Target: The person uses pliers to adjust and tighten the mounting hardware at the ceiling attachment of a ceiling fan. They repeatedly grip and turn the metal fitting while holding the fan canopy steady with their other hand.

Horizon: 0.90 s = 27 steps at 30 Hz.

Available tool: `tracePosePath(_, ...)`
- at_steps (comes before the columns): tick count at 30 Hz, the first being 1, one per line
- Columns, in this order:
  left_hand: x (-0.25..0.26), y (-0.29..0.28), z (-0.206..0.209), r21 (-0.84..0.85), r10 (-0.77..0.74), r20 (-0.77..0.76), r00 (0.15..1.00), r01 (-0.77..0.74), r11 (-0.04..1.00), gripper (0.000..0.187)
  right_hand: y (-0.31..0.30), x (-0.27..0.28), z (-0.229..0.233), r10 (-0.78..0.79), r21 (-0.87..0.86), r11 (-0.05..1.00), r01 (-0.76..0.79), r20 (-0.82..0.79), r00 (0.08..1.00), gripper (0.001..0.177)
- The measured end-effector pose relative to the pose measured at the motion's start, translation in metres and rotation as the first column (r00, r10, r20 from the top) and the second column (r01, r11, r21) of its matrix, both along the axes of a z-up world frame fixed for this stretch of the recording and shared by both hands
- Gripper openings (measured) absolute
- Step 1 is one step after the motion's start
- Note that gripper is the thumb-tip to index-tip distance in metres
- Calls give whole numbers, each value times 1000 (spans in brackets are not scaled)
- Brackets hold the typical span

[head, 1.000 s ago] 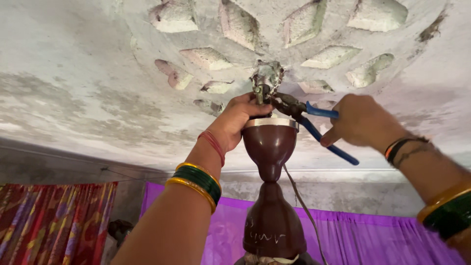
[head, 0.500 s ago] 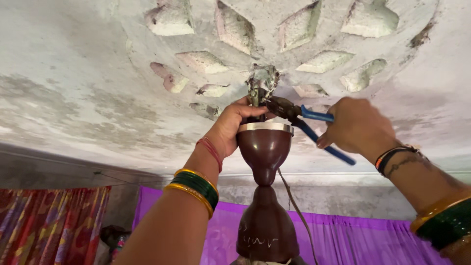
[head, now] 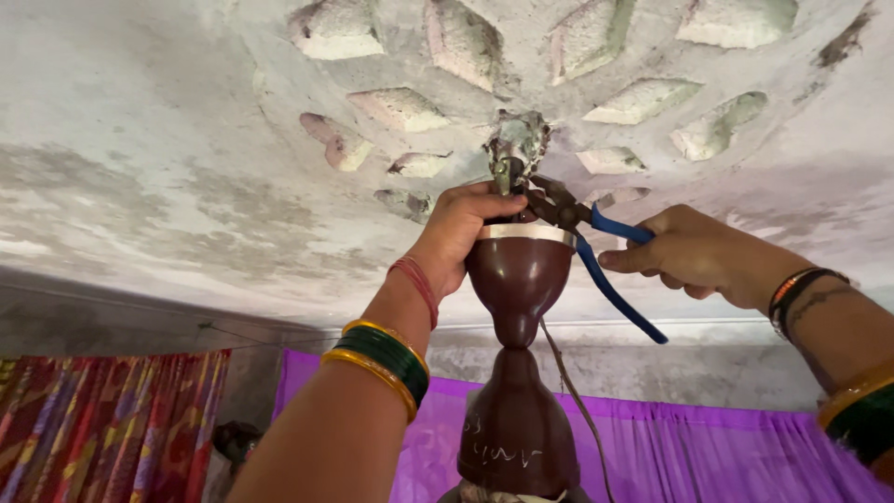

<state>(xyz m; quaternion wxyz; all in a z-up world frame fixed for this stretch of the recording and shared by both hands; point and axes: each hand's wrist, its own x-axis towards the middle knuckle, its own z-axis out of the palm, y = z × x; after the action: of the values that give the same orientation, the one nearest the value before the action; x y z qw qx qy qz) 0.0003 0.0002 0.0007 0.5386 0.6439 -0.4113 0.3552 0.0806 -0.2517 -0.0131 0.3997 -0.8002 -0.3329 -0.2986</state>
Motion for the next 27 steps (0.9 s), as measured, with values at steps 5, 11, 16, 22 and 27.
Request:
tracePosePath(5,3,1,1,15,-17,15,1000,17,1000,26,11,-14,-3,-231,-39,969,245,220,948,68)
tracePosePath(11,4,1,-1,14,-16,11,1000,16,1000,27,22,-59,-38,-568,10,780,626,434,700,107)
tracePosePath(16,3,0,-2,22,-24,30,999,23,999,26,23,-77,-44,-626,124,711,692,560,543,83)
tracePosePath(22,4,0,-2,7,-33,24,999,33,999,23,14,-77,-16,-621,-94,688,720,437,650,62)
tracePosePath(27,7,-2,-1,-15,-105,5,994,105,994,22,-3,-67,2,-612,-85,680,729,481,627,50)
